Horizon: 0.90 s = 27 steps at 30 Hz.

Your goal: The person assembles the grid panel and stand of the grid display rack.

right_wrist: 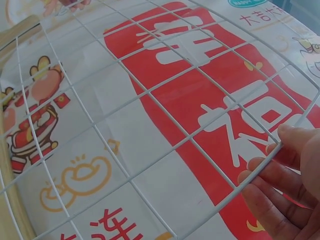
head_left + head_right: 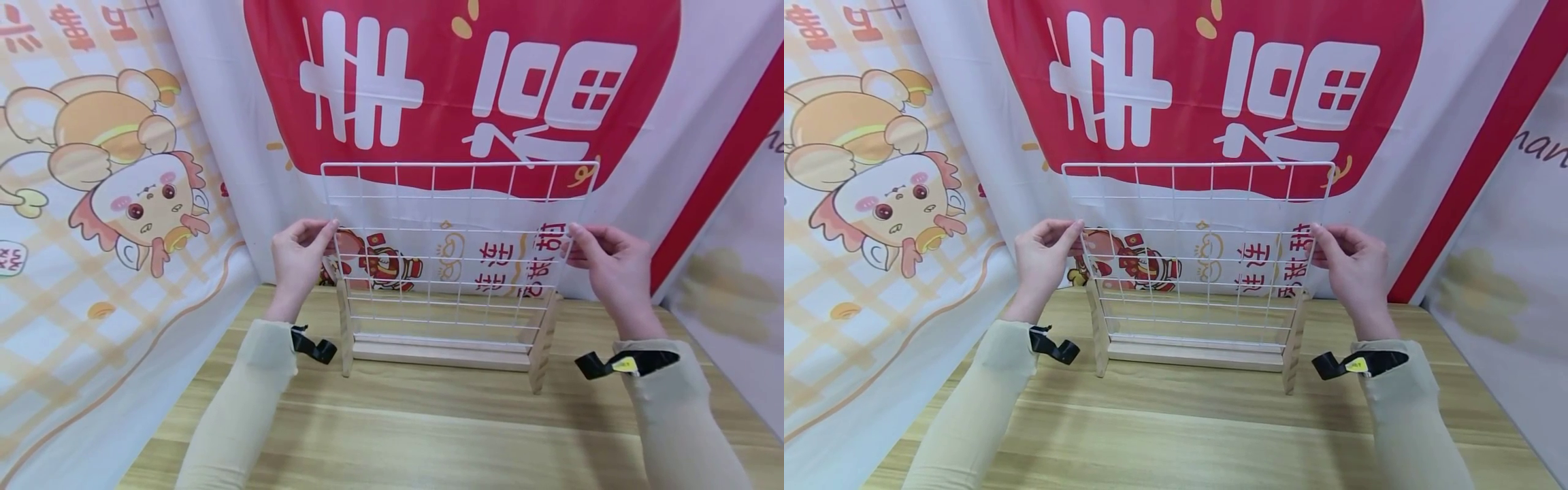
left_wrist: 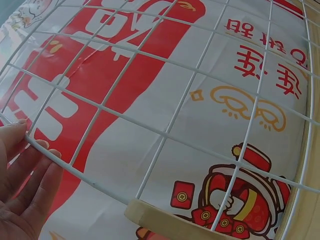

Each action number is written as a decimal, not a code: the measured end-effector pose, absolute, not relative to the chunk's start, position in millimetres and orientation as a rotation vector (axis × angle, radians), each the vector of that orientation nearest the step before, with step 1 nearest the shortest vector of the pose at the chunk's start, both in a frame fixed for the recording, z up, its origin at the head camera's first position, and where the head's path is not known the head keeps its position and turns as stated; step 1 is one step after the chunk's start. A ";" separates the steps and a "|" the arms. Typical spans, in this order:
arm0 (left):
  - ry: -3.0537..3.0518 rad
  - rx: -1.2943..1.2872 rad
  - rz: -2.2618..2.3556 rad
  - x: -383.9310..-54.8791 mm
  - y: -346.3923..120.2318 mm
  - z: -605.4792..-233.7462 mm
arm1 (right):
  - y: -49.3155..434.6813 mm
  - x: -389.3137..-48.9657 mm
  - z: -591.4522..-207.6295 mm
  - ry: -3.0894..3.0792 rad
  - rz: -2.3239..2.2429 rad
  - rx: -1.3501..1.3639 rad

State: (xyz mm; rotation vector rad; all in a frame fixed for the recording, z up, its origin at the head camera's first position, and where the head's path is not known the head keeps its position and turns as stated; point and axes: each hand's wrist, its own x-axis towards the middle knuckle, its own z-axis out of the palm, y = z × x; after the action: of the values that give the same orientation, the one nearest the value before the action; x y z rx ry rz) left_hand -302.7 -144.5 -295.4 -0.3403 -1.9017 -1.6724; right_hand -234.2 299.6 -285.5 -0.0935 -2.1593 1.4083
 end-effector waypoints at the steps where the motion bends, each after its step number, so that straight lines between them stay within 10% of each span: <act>1: -1.900 -0.339 -1.674 -302.6 -144.2 -295.7 | 299.6 -234.3 -285.9 -2.161 1.409 -0.094; 27: -1.892 -0.337 -1.644 -308.3 -142.1 -313.2 | 302.1 -234.6 -303.6 -2.202 1.440 -0.098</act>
State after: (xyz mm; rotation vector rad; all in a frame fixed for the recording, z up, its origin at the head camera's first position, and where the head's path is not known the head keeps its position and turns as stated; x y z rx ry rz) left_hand -308.3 -142.1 -313.2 -0.3365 -1.8915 -1.6441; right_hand -234.6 302.1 -303.6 -0.0984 -2.2018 1.4402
